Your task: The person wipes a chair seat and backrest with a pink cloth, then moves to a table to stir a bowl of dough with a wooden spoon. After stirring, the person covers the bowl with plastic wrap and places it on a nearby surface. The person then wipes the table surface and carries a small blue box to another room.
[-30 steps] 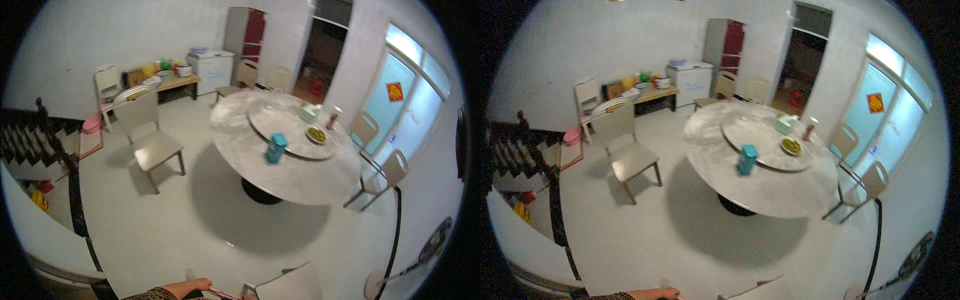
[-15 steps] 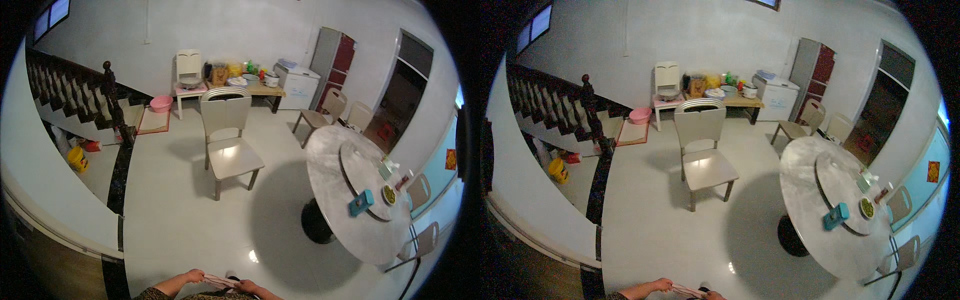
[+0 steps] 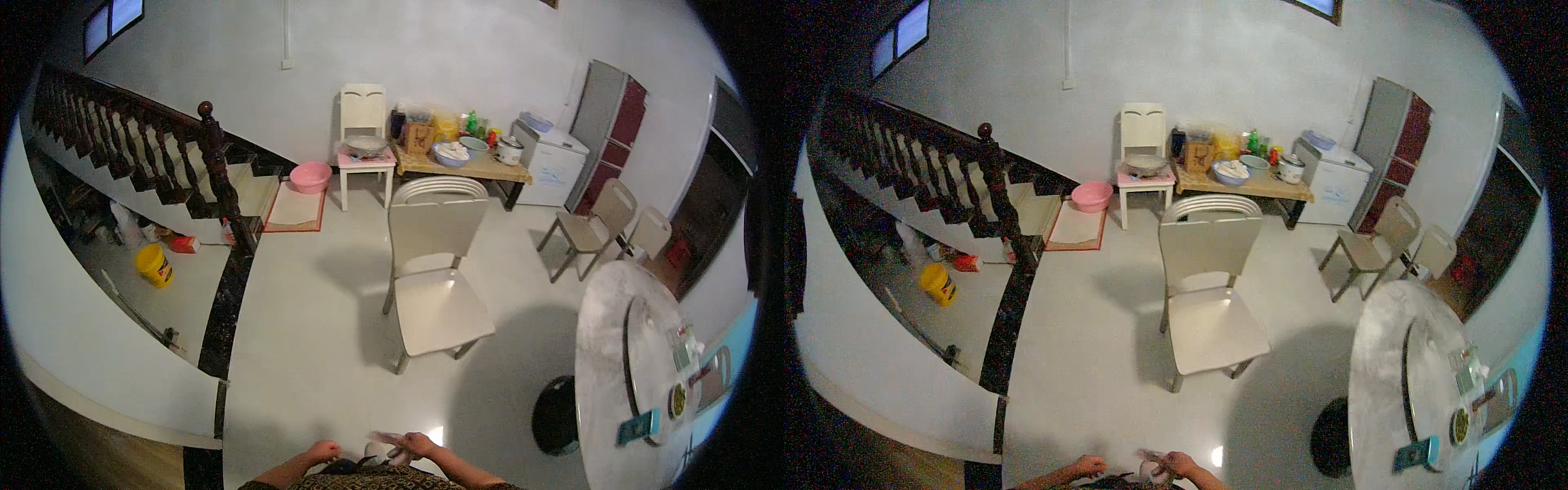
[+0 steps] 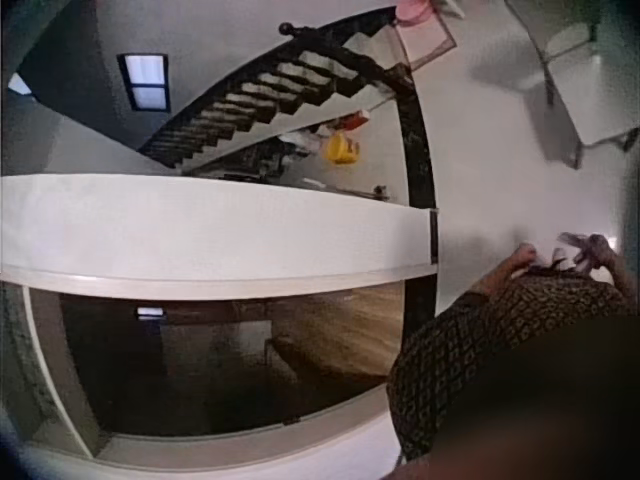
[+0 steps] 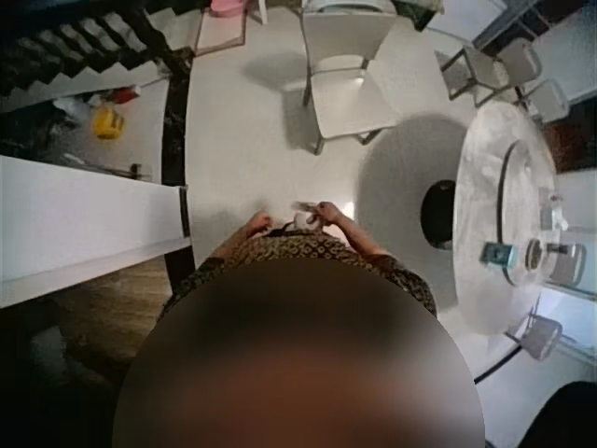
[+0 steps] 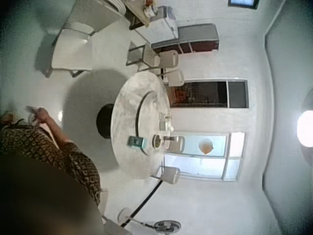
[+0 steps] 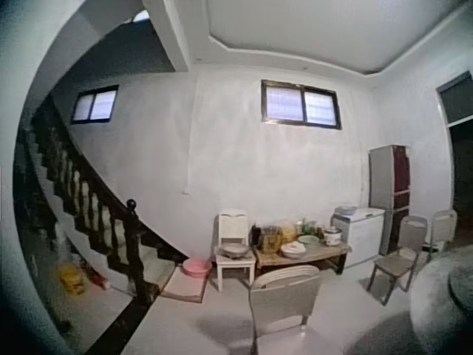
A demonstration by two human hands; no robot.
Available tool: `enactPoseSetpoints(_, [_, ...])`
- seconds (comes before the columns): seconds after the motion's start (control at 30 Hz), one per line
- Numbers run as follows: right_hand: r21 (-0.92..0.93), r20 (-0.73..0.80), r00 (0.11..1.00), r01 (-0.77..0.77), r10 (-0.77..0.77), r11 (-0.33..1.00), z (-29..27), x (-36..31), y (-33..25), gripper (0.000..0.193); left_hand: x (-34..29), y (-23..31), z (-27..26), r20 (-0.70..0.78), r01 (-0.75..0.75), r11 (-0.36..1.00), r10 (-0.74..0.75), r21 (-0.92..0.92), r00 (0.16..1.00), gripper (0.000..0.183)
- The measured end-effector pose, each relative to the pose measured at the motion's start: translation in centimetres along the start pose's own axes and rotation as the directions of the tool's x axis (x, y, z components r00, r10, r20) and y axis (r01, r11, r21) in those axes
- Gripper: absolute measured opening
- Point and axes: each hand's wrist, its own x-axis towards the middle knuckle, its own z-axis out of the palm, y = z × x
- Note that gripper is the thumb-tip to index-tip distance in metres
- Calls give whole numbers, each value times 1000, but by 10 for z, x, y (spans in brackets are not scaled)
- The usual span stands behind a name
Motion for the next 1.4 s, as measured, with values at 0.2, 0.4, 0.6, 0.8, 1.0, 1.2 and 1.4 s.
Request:
enactPoseSetpoints(0.2, [-152, 199, 964, 205, -173, 967, -100, 81, -117, 39, 31, -115, -93, -187, 163, 963, -123, 215, 975, 48])
enactPoseSetpoints(0.4, [15, 247, 961, -133, 125, 991, -154, 184, -152, 63, 78, -159, -209, -17, 492, 832, -513, -256, 858, 44])
enactPoseSetpoints(0.6, [-235, 42, 990, 144, -138, 961, -183, 309, -133, 55, 137, -98, -379, -107, 305, 876, -367, -373, 924, 36])
enactPoseSetpoints(0.8, [115, -74, 984, -155, 164, 981, -267, 367, -164, 39, 164, 117, -493, -336, 21, 952, -128, -305, 933, 28])
enactPoseSetpoints(1.0, [304, -218, 931, -222, 294, 927, -363, 469, -187, 53, 230, 184, -586, -248, 60, 968, -122, -244, 961, 24])
enactPoseSetpoints(1.2, [445, -251, 943, -89, 219, 891, -438, 560, -221, 41, 291, 127, -678, -60, 348, 872, -391, -345, 919, 29])
enactPoseSetpoints(1.4, [183, -111, 992, 75, -55, 980, -502, 651, -216, 30, 358, 138, -756, 65, 457, 754, -488, -471, 871, 32])
